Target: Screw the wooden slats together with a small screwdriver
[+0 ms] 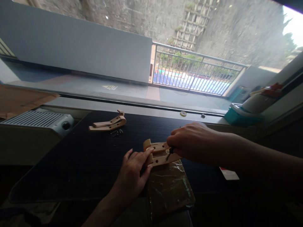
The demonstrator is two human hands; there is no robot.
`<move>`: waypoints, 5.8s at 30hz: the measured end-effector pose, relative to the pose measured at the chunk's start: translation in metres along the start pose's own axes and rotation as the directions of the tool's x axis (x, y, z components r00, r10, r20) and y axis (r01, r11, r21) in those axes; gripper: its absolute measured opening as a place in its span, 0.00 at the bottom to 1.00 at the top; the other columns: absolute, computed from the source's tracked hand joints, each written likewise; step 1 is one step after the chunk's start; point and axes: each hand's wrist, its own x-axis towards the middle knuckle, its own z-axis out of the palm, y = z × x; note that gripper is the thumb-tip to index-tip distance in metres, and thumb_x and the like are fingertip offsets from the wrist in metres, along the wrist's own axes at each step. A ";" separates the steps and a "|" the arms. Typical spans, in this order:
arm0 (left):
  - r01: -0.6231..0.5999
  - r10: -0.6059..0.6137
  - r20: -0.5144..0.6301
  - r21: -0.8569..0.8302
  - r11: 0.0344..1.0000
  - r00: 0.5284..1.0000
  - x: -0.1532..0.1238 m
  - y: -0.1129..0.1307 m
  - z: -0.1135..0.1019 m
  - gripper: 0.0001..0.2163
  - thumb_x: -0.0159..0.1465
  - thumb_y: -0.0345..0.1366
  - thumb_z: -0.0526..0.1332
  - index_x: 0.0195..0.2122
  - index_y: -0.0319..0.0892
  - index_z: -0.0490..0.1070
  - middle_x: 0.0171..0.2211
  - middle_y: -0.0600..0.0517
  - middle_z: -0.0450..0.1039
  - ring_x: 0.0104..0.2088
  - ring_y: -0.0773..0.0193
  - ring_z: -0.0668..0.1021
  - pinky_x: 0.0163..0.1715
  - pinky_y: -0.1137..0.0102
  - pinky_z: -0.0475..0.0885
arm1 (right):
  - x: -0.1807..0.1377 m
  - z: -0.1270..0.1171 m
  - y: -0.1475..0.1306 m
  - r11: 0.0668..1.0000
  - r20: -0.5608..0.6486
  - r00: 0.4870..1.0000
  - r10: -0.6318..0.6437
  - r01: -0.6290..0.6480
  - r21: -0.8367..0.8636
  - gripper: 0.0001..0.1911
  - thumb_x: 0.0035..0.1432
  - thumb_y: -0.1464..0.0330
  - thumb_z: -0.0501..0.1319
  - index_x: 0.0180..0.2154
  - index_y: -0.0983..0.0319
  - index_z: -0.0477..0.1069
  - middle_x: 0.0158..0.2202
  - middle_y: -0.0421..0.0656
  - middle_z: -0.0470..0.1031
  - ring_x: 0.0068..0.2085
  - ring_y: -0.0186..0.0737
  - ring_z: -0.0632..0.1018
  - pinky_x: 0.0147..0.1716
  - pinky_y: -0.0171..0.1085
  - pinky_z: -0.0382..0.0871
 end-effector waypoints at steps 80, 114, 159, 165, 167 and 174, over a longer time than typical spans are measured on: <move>-0.177 0.080 0.384 0.223 0.959 0.920 0.054 0.049 -0.019 0.13 0.60 0.44 0.57 0.26 0.45 0.77 0.29 0.49 0.75 0.47 0.51 0.68 0.57 0.40 0.39 | -0.009 0.047 0.008 0.920 -0.412 0.871 0.266 -0.101 0.380 0.14 0.59 0.61 0.55 0.37 0.63 0.74 0.31 0.43 0.75 0.28 0.33 0.70 0.25 0.33 0.56; -0.164 0.089 0.324 0.212 0.963 0.942 0.051 0.045 -0.017 0.14 0.60 0.44 0.57 0.24 0.45 0.77 0.29 0.50 0.73 0.46 0.54 0.69 0.57 0.40 0.42 | 0.008 0.072 0.027 0.833 -0.506 0.794 0.337 0.000 0.554 0.21 0.54 0.53 0.58 0.35 0.65 0.74 0.28 0.42 0.73 0.26 0.32 0.69 0.23 0.32 0.59; -0.156 0.080 0.362 0.187 0.970 0.929 0.052 0.047 -0.020 0.13 0.59 0.46 0.57 0.31 0.48 0.79 0.34 0.49 0.76 0.49 0.50 0.68 0.58 0.41 0.41 | -0.005 0.037 0.018 0.863 -0.277 0.939 0.202 -0.036 0.505 0.13 0.58 0.64 0.57 0.40 0.65 0.73 0.33 0.43 0.75 0.28 0.31 0.71 0.26 0.31 0.63; -0.155 0.071 0.375 0.201 0.967 0.924 0.052 0.047 -0.019 0.12 0.59 0.46 0.57 0.32 0.49 0.79 0.34 0.49 0.76 0.50 0.49 0.67 0.58 0.40 0.39 | 0.002 0.046 0.021 0.854 -0.271 0.917 0.291 -0.122 0.505 0.20 0.61 0.57 0.53 0.41 0.67 0.72 0.30 0.45 0.74 0.26 0.32 0.71 0.23 0.32 0.62; -0.148 0.066 0.370 0.199 0.969 0.927 0.052 0.046 -0.018 0.12 0.59 0.45 0.58 0.32 0.49 0.79 0.35 0.49 0.76 0.50 0.49 0.67 0.58 0.41 0.39 | 0.003 0.046 0.021 0.859 -0.270 0.915 0.299 -0.135 0.494 0.22 0.61 0.55 0.51 0.38 0.67 0.72 0.29 0.45 0.74 0.24 0.32 0.70 0.22 0.32 0.61; -0.166 0.092 0.359 0.183 0.969 0.929 0.053 0.044 -0.016 0.13 0.59 0.46 0.57 0.27 0.47 0.78 0.31 0.50 0.75 0.48 0.51 0.68 0.57 0.40 0.41 | 0.001 0.039 0.020 0.898 -0.307 0.927 0.217 -0.066 0.435 0.14 0.58 0.62 0.57 0.40 0.63 0.73 0.32 0.42 0.75 0.26 0.30 0.70 0.25 0.32 0.61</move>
